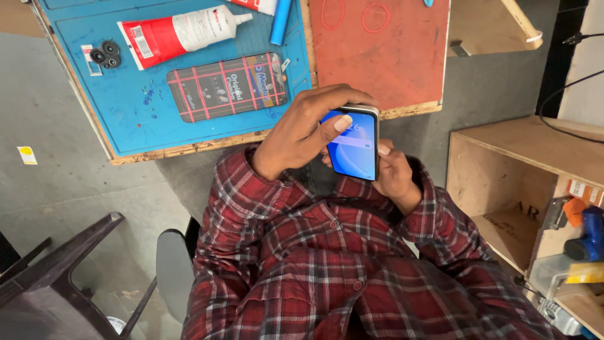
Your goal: The person uses a blue electric screwdriver to remove screws from a smartphone frame, then places the frame onto the phone body and presses the edges to close it. The person powers on the phone to verify the screen works, then uses a blue pen-like tool to adjust internal components.
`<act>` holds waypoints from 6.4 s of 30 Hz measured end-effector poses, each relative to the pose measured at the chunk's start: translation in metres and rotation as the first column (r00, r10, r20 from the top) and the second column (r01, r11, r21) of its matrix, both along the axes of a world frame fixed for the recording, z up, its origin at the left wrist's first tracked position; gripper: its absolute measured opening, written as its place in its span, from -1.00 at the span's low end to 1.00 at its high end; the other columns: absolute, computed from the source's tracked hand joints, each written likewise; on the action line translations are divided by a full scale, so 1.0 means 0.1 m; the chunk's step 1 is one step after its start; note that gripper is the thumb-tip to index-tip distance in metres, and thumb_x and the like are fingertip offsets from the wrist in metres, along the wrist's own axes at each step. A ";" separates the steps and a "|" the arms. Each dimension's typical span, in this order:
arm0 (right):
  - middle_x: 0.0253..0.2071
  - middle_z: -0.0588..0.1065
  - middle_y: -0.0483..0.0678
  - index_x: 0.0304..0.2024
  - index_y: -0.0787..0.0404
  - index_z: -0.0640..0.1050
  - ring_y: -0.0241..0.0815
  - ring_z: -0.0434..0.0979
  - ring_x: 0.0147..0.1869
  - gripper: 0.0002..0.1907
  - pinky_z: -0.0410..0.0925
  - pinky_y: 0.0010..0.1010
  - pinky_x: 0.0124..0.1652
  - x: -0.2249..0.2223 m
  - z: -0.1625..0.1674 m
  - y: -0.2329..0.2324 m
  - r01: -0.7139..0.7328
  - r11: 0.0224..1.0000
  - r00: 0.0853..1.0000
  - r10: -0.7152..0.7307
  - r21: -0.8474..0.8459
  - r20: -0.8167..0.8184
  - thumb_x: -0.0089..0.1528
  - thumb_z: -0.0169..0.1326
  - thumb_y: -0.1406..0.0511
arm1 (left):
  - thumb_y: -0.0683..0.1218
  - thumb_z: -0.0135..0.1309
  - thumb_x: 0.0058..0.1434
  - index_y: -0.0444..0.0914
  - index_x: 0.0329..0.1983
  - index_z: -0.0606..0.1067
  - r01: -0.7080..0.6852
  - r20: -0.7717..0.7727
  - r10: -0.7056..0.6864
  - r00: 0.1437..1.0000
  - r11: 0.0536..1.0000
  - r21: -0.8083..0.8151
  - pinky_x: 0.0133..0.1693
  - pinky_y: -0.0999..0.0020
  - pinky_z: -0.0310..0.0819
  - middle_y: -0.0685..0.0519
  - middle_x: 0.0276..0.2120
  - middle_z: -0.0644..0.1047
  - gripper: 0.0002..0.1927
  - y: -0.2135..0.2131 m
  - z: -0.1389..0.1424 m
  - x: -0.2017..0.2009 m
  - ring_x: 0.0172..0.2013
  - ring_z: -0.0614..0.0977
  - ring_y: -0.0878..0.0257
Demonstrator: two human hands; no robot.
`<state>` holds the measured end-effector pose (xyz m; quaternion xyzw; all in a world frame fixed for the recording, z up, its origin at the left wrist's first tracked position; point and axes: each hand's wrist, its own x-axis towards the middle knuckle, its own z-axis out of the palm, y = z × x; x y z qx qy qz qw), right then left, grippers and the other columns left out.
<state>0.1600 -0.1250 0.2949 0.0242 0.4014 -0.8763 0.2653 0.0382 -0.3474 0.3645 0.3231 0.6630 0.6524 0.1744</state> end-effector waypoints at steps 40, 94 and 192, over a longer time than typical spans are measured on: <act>0.14 0.46 0.38 0.45 0.41 0.26 0.36 0.54 0.15 -0.11 0.44 0.35 0.14 -0.21 0.19 -0.02 0.112 0.960 0.987 -0.078 -0.256 0.141 0.32 -0.24 -0.14 | 0.30 -0.25 0.60 -0.17 0.62 -0.08 0.048 0.369 -0.132 0.920 0.972 0.230 -0.25 0.51 0.54 -0.03 -0.03 0.57 -0.26 0.08 -0.09 0.14 -0.36 0.58 0.39; 0.39 0.39 0.21 0.46 0.35 0.27 0.14 0.41 0.41 -0.31 0.23 0.04 0.49 -0.13 -0.09 0.09 0.281 0.935 0.960 -0.269 -0.217 0.082 0.49 -0.34 -0.01 | -0.13 0.43 0.20 -0.12 0.58 -0.26 -0.058 0.089 0.061 0.994 0.998 -0.036 0.20 0.17 0.71 -0.22 0.49 0.22 0.21 0.22 0.02 0.15 0.24 0.62 -0.02; 0.05 0.56 0.23 0.23 0.45 0.38 0.14 0.64 0.13 -0.64 0.56 0.10 0.14 -0.27 0.27 -0.17 0.086 0.985 0.996 -0.080 0.150 -0.048 0.38 0.04 0.47 | 0.46 -0.02 0.38 -0.31 0.65 -0.06 0.012 0.554 -0.397 0.732 0.820 0.572 0.40 0.13 0.40 -0.30 0.39 0.34 0.09 0.22 -0.39 0.08 0.33 0.50 -0.01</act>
